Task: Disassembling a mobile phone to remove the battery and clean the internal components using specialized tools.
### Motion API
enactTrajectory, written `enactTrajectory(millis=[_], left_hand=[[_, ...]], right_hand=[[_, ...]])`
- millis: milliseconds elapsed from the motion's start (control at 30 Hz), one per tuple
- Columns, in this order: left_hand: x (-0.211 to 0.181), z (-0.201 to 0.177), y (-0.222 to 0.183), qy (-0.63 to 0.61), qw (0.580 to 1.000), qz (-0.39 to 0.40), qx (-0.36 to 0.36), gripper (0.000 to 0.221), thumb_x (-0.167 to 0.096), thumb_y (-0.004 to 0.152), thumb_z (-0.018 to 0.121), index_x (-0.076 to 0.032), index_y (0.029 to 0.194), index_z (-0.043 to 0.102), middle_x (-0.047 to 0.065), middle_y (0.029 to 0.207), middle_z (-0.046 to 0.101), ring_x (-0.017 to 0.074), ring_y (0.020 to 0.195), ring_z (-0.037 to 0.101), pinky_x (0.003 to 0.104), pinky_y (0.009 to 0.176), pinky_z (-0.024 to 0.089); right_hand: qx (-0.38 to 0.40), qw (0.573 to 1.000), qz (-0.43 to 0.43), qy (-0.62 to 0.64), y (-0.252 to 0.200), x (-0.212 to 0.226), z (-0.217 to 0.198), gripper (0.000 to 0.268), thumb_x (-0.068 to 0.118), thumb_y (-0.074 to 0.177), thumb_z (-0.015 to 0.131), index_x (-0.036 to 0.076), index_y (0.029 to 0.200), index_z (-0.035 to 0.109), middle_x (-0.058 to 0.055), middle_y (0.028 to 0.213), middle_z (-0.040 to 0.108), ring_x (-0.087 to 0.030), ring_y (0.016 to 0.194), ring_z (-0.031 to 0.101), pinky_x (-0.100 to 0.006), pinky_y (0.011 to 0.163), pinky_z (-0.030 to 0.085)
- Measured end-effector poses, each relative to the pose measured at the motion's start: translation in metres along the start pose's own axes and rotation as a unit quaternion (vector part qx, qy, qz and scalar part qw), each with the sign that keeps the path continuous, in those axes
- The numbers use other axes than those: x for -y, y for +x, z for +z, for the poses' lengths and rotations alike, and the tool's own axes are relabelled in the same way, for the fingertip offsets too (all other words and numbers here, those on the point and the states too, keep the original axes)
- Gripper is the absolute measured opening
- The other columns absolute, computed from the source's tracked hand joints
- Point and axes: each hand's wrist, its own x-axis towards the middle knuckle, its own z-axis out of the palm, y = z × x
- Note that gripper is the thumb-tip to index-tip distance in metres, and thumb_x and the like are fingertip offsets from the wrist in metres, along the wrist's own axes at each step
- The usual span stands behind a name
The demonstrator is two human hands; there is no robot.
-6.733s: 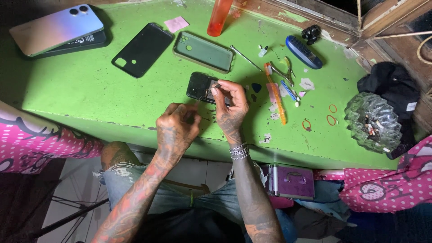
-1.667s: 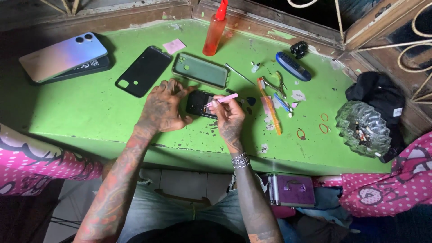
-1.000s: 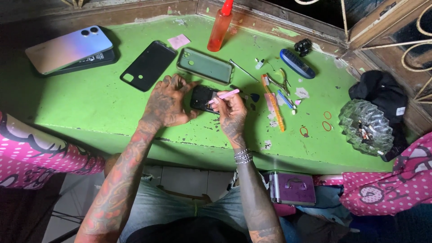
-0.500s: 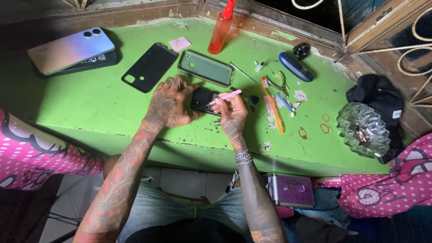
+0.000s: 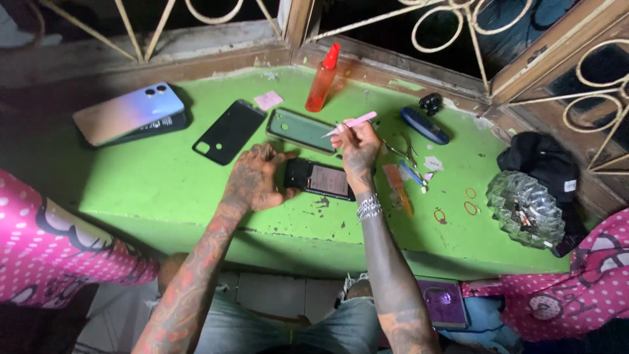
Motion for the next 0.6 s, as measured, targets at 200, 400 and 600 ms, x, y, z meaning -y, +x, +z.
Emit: enactTrajectory(millis=[200,400,600], left_hand=[[-0.008,-0.013,-0.002,-0.007,1.000,-0.009,0.015,0.083,-0.062,0.068,0.077,-0.035,0.144,0.057,0.006,0.115,0.058,0.0280,0.118,0.058,0.043,0.106,0.044],[-0.003,-0.009,0.000,-0.018,1.000,-0.015,0.013,0.084,-0.065,0.067,0.078,-0.034,0.142,0.058,0.004,0.117,0.058,0.0256,0.120,0.057,0.042,0.108,0.044],[-0.006,-0.011,0.000,-0.024,0.999,-0.020,0.009,0.084,-0.063,0.066,0.078,-0.034,0.141,0.058,0.002,0.113,0.058,0.0251,0.117,0.057,0.041,0.106,0.044]], right_hand=[[0.018,0.999,0.022,-0.021,0.032,-0.073,0.000,0.012,-0.003,0.093,0.071,-0.001,0.103,0.066,-0.020,0.087,0.073,-0.017,0.057,0.069,-0.022,0.048,0.061],[0.035,0.997,0.030,-0.059,0.031,-0.094,0.001,0.011,-0.002,0.092,0.070,-0.002,0.102,0.065,-0.020,0.086,0.074,-0.016,0.057,0.068,-0.022,0.050,0.062],[0.035,0.996,0.038,-0.067,0.029,-0.104,-0.002,0.014,0.001,0.093,0.071,-0.002,0.106,0.065,-0.021,0.087,0.074,-0.018,0.060,0.070,-0.023,0.052,0.063]])
